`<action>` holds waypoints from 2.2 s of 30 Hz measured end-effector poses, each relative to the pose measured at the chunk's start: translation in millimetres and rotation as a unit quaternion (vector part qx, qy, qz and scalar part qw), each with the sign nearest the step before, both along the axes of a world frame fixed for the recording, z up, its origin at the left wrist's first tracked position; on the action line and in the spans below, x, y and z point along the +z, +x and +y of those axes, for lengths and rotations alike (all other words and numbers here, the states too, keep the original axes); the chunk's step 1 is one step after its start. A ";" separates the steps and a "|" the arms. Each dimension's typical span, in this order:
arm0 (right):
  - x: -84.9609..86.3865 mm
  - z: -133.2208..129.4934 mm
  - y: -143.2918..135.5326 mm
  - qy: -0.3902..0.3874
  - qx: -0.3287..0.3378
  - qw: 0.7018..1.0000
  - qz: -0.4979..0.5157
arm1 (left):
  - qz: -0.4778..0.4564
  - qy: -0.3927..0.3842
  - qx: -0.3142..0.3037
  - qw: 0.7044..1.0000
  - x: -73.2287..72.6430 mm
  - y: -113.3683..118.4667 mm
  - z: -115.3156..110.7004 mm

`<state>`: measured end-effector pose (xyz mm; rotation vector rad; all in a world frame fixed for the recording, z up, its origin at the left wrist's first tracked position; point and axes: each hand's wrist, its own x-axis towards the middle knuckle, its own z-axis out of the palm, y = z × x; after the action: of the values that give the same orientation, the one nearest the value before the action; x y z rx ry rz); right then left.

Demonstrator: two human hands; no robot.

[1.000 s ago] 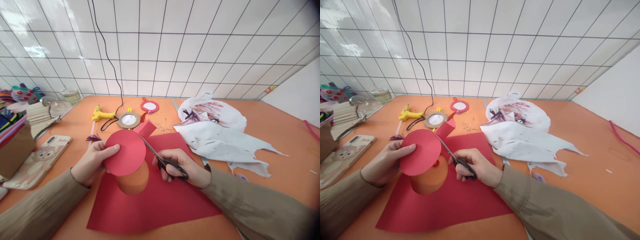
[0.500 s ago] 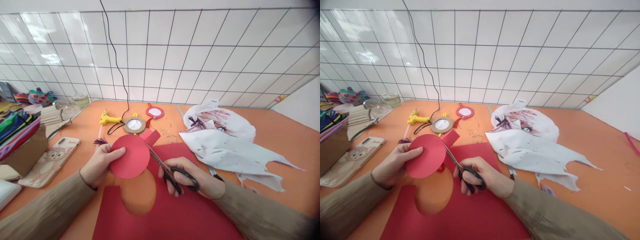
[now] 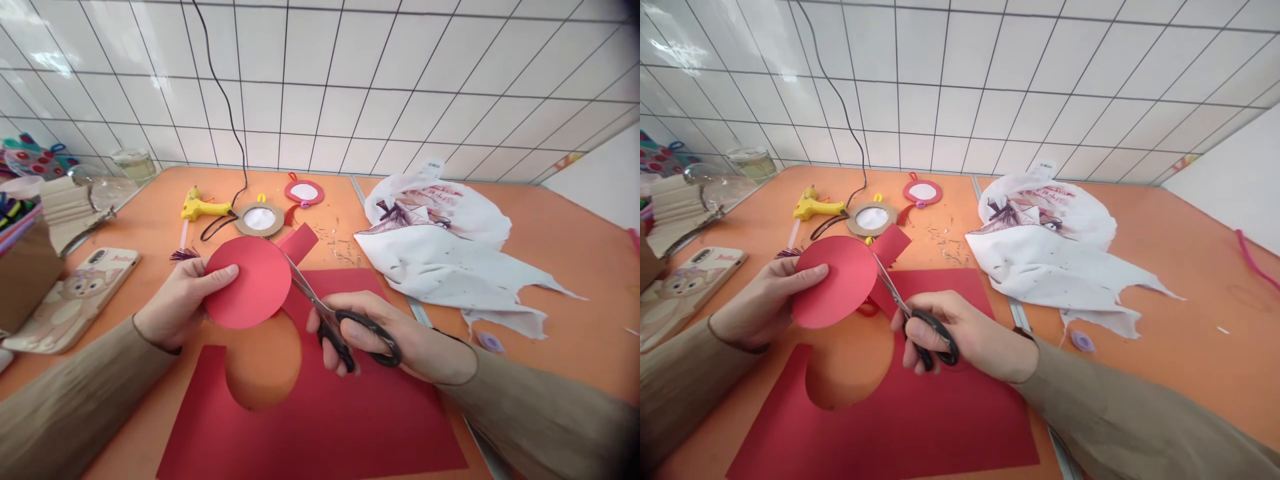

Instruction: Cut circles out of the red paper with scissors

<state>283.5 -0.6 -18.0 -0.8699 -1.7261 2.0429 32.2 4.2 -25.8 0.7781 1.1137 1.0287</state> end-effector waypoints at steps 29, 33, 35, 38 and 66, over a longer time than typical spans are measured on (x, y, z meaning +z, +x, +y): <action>-2.7 8.3 1.1 0.086 -0.031 0.995 -0.039 | -0.014 -0.058 -0.066 0.996 5.0 6.8 -5.6; -2.9 8.1 1.5 0.084 -0.030 0.995 -0.035 | -0.020 -0.065 -0.068 0.995 3.7 7.4 -5.8; -3.4 8.4 1.7 0.082 -0.029 0.996 -0.036 | -0.026 -0.065 -0.064 0.995 3.3 7.7 -6.2; -5.0 8.3 2.2 0.080 -0.032 0.996 -0.036 | -0.026 -0.068 -0.066 0.995 2.3 7.7 -6.5; -12.6 8.1 3.8 0.107 -0.046 0.993 -0.010 | -0.009 -0.043 -0.099 0.994 1.4 8.8 -8.5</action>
<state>287.2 7.6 -30.6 -0.8857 -1.8385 1.7561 41.0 -4.2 -24.4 0.7927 1.0364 0.8152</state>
